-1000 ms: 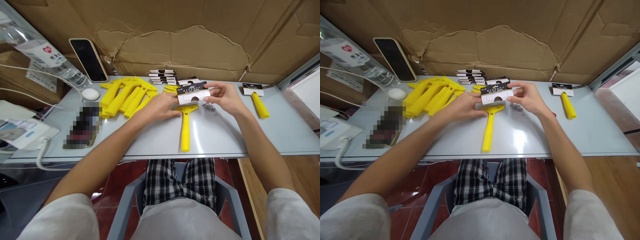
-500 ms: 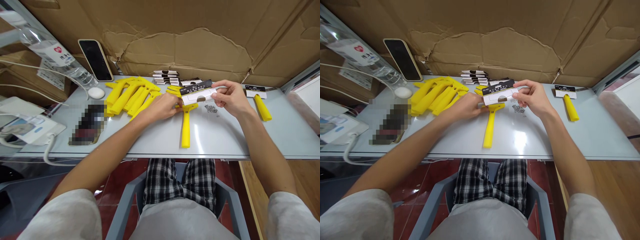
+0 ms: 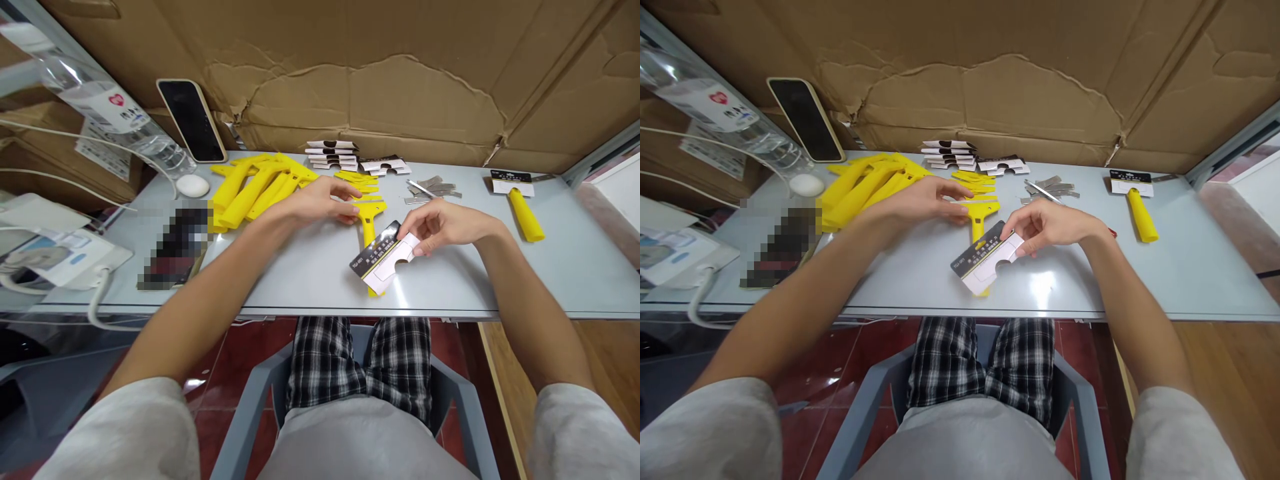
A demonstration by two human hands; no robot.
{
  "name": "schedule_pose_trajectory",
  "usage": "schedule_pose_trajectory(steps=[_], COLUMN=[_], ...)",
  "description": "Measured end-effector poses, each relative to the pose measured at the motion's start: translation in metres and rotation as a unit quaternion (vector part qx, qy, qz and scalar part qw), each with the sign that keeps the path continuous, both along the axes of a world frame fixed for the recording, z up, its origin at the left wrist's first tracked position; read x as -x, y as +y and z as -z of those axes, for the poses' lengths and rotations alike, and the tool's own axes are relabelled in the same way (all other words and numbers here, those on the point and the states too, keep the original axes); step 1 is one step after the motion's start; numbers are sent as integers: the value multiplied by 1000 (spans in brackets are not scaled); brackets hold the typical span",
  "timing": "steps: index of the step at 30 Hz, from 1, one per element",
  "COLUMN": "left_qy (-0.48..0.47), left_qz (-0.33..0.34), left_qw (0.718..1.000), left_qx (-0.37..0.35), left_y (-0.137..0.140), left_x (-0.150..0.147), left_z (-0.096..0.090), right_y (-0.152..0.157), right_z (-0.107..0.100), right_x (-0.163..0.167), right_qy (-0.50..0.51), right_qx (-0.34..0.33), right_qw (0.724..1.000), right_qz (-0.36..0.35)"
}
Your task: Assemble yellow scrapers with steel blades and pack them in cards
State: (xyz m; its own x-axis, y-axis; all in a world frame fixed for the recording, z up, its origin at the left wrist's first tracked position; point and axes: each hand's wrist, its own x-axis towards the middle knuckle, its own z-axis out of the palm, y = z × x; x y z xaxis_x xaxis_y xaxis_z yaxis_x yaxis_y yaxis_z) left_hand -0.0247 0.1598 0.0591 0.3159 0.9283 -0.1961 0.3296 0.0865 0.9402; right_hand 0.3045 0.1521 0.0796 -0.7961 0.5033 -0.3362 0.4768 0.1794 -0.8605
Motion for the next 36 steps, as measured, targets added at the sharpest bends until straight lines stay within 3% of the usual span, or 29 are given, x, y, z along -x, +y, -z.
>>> schedule_pose_trajectory(steps=[2,5,10,16,21,30,36], left_qy=[-95,-165,-186,-208,-216,-241,-227], left_qz=[-29,-64,-159,-219,-243,-276,-274], left_qw=[994,982,968,952,945,930,934], left_qx=[54,73,58,46,35,20,34], left_y=[-3,-4,-2,-1,1,12,5], left_x=[-3,-8,-14,-15,-14,-2,-12], left_z=[-3,-6,-10,-14,-14,-8,-10], right_y=[-1,-3,-7,-9,-7,-6,-7], right_z=[1,1,-1,-2,0,-3,-2], right_x=[2,4,5,11,13,7,7], right_qy=[-10,-30,-71,-97,-120,-50,-52], right_qx=[6,41,66,43,55,-52,-48], right_qw=[1000,998,995,994,990,997,997], right_qz=[-16,-35,-32,-29,-39,17,39])
